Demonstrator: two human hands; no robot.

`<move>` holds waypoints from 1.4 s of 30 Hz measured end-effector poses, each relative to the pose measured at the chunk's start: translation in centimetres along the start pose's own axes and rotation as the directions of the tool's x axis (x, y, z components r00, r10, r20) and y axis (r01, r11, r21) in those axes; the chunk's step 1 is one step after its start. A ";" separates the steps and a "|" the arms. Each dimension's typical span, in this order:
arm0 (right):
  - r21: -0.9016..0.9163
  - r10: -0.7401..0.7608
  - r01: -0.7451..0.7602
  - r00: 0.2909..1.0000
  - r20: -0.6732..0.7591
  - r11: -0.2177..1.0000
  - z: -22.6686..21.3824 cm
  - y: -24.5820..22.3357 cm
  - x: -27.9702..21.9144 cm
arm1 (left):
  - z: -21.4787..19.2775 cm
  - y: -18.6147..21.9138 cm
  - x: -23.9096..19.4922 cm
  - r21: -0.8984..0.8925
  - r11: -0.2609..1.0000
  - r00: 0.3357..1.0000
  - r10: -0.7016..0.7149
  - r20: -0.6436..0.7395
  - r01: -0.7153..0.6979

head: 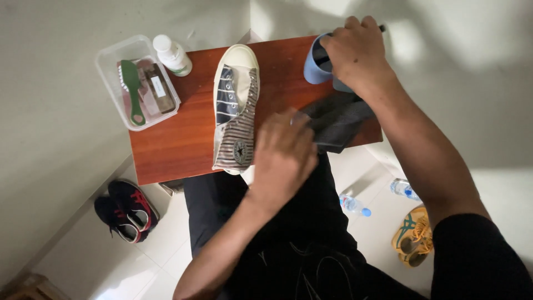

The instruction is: The person cleans a striped canvas sneaker placed on a wooden table. They use a brush to scrub the shoe's surface and a cloth to wipe it down, repeatedly dipping the brush into a blue cup of water.

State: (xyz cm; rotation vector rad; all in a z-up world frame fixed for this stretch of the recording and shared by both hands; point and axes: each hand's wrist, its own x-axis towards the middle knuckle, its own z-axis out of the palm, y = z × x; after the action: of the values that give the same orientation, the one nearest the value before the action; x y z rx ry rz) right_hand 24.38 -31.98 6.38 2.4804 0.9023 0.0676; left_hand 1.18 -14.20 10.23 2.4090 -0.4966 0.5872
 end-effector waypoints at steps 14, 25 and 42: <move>0.493 0.117 0.137 0.886 -0.449 0.859 -7.2 -1.2 -9.9 | 13.7 -2.8 -2.1 0.296 0.955 0.995 -0.029 0.093 0.000; 0.947 0.059 0.068 0.994 -0.091 0.314 -2.9 -9.1 -13.2 | 3.7 -1.7 -0.3 -0.294 0.922 0.967 -0.252 0.037 0.252; 0.828 0.457 -0.070 0.807 0.375 -0.557 -11.8 -22.6 -6.9 | -6.6 -8.1 -2.0 -0.387 0.579 0.685 -0.485 0.544 0.718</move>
State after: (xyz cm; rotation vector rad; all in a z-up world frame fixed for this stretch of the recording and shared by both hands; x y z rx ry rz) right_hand 3.18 -16.24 6.96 4.6161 -0.4003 -0.5658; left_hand 1.50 -3.58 10.18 1.8845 0.0649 -0.3383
